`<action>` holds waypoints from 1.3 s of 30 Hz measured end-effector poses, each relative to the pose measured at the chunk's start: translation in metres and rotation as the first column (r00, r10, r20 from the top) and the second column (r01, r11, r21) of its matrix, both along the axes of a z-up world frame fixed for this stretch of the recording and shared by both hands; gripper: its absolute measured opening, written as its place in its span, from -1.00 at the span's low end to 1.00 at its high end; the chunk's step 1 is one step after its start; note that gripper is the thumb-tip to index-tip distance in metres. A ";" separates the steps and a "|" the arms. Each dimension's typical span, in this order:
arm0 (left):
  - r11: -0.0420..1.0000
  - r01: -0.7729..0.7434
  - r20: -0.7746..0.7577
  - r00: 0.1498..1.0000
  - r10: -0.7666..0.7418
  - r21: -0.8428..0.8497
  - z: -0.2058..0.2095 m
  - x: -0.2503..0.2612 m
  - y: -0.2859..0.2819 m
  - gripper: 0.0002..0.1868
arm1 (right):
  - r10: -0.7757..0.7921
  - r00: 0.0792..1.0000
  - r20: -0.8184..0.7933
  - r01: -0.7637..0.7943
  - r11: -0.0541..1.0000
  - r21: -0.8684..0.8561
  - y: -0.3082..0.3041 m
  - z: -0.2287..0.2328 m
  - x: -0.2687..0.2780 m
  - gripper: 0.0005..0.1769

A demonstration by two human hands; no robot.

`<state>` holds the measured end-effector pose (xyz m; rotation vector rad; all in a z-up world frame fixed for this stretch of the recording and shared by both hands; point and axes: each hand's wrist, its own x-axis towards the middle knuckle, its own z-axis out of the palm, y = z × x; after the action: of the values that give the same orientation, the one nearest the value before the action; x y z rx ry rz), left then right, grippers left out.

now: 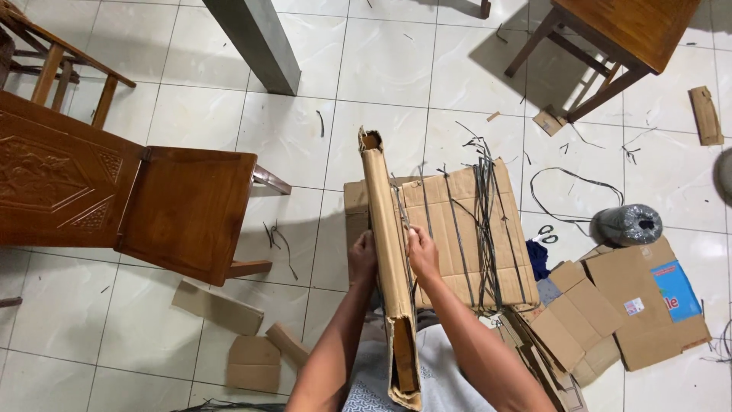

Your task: Wrapping a wooden chair with cardboard and securing it with plastic ties

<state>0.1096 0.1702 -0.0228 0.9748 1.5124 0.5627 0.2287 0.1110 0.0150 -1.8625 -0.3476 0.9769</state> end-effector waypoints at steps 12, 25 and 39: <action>0.989 -0.136 0.336 0.930 0.149 -0.062 0.015 -0.033 -0.069 -0.75 | -0.025 1.000 0.016 0.024 0.997 0.068 -0.083 -0.011 -0.036 -0.69; 0.995 -0.078 0.167 0.984 0.065 0.069 -0.061 -0.069 -0.130 -0.87 | 0.050 0.999 0.006 -0.050 0.999 -0.004 -0.152 -0.013 -0.052 -0.69; 0.929 -0.366 0.565 0.756 0.330 -0.053 -0.080 -0.071 -0.235 -0.65 | 0.339 0.924 0.177 -0.302 0.931 -0.207 -0.220 0.012 -0.067 -0.72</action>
<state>0.0386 -0.0644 -0.1028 0.4874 1.1306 1.0730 0.1617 -0.1093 0.0268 -2.1203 -0.7352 1.0574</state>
